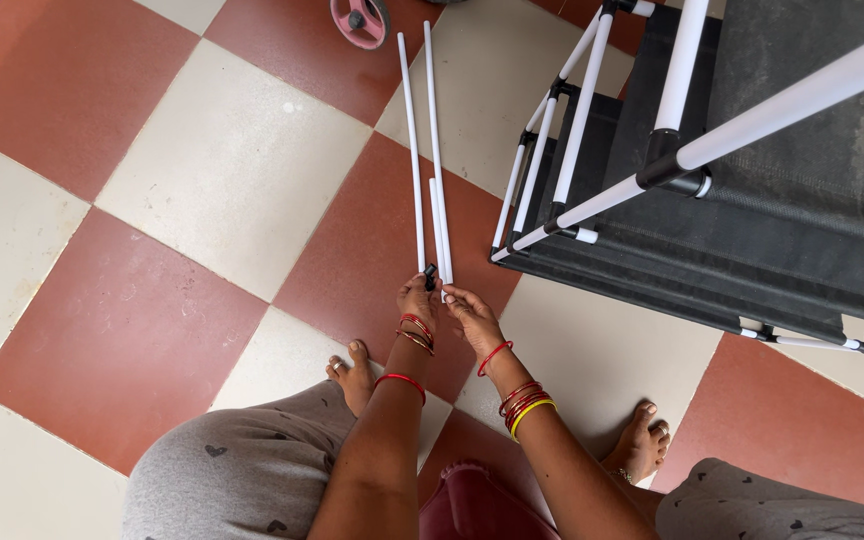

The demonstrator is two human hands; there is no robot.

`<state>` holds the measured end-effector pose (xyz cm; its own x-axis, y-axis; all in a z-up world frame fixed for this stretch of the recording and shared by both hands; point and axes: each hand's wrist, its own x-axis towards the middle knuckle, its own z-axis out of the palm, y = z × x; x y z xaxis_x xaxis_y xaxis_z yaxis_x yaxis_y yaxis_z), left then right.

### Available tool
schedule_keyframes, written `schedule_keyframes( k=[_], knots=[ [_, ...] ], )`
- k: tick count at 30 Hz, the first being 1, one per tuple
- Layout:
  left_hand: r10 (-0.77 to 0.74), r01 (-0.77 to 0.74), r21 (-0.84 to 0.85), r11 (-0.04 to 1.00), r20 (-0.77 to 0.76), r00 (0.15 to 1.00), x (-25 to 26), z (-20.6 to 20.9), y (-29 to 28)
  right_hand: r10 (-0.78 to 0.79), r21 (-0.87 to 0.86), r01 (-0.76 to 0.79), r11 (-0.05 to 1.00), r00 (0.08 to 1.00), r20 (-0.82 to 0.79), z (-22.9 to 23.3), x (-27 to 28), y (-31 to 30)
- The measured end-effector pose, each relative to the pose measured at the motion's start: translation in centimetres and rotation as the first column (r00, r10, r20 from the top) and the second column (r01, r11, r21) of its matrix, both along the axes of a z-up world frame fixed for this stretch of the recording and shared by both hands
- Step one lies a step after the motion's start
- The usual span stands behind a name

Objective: The person assembles a tiered storage rack by inserting white plastic tubes into black joint connectors and attaching fabric shelf panels.

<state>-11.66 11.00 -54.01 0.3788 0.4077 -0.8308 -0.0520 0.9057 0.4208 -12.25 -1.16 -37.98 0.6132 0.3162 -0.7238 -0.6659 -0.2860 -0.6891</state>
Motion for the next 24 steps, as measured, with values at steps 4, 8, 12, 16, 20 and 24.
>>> schedule_keyframes(
  k=[4,8,12,16,20,24],
  knots=[
    [0.015,-0.016,-0.014,1.000,-0.019,1.000,-0.3,-0.3,0.1,0.011,0.021,-0.011,1.000,1.000,-0.010,-0.6,-0.2,-0.1],
    [-0.064,0.063,-0.028,0.998,-0.006,0.998,-0.9,-0.5,0.6,0.020,-0.019,-0.020,1.000,1.000,-0.011,-1.0,-0.4,-0.4],
    [-0.060,0.061,0.033,0.998,-0.019,0.998,-0.9,-0.8,0.5,0.010,-0.026,-0.010,1.000,1.000,-0.013,-1.6,-0.6,-1.0],
    [-0.054,0.056,0.069,0.996,-0.026,0.998,-0.6,-1.6,1.1,-0.001,-0.026,0.000,1.000,0.999,-0.043,-2.3,-0.7,-1.3],
    [-0.050,0.078,0.139,0.987,-0.195,0.980,-0.5,-2.6,2.0,0.016,-0.037,-0.018,0.999,0.999,-0.047,-3.2,-1.0,-1.3],
    [-0.019,0.096,0.208,0.973,-0.341,0.940,-0.3,-3.6,2.5,0.026,-0.041,-0.028,0.999,0.998,-0.055,-4.2,-1.2,-1.0]
  ],
)
